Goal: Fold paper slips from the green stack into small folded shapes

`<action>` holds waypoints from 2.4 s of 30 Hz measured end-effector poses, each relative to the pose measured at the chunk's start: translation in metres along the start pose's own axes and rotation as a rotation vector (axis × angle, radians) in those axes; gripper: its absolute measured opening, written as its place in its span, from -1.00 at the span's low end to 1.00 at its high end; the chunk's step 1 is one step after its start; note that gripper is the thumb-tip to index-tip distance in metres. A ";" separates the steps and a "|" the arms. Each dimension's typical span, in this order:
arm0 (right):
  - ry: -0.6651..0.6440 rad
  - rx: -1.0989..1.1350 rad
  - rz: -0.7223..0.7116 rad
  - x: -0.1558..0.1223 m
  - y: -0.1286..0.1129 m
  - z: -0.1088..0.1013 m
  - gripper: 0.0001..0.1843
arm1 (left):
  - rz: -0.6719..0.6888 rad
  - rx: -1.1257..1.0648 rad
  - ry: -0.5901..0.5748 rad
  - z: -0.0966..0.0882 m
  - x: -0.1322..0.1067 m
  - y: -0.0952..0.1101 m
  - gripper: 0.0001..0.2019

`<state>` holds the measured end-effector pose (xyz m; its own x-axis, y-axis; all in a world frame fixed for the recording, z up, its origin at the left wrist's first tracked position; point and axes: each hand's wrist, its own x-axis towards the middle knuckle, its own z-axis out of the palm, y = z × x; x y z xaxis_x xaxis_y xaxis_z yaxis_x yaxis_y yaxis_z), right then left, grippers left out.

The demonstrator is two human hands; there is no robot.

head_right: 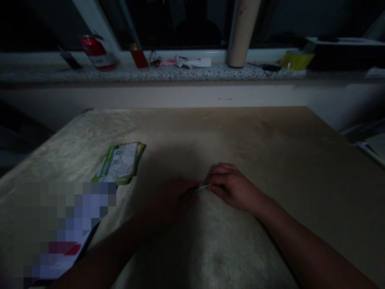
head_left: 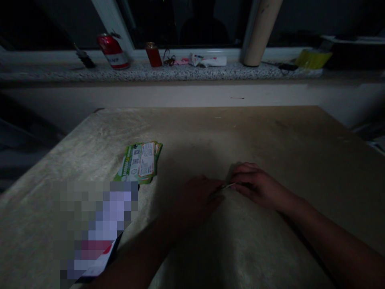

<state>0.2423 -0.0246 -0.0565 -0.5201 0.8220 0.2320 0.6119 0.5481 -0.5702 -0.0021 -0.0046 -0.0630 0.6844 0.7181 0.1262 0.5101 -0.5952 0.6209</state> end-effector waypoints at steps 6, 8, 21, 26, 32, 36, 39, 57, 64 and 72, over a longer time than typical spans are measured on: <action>0.012 0.194 0.031 0.004 -0.014 -0.001 -0.82 | -0.258 -0.546 0.115 0.004 0.002 0.001 -0.73; 0.005 0.199 0.040 0.004 -0.016 -0.001 -0.83 | -0.275 -0.582 0.124 0.005 0.002 0.002 -0.73; 0.135 -0.094 0.139 0.000 0.003 0.012 -0.89 | -0.102 0.288 0.043 0.002 0.001 0.005 -0.81; 0.153 -0.092 0.135 0.002 0.003 0.014 -0.92 | 0.000 0.294 -0.054 0.002 -0.001 0.005 -0.79; 0.151 -0.102 0.115 0.001 0.006 0.014 -0.86 | 0.114 0.248 -0.098 0.006 0.001 0.007 -0.83; 0.134 -0.083 0.086 0.003 0.010 0.018 -0.86 | 0.067 0.226 -0.089 0.007 0.002 0.007 -0.84; 0.138 -0.081 0.067 0.008 0.011 0.022 -0.82 | 0.041 0.221 -0.084 0.006 0.001 0.007 -0.82; 0.008 -0.186 0.019 0.005 0.016 0.001 -0.76 | -0.001 0.220 -0.047 0.005 -0.006 0.006 -0.83; -0.022 -0.157 0.015 0.002 0.013 -0.005 -0.79 | -0.004 0.214 -0.071 0.003 -0.005 0.007 -0.83; -0.020 -0.145 -0.021 -0.005 0.005 -0.003 -0.87 | 0.083 0.295 -0.056 0.007 -0.008 0.003 -0.85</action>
<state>0.2494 -0.0259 -0.0584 -0.5446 0.8076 0.2262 0.6796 0.5830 -0.4453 -0.0024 -0.0146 -0.0673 0.7535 0.6467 0.1185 0.5752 -0.7357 0.3576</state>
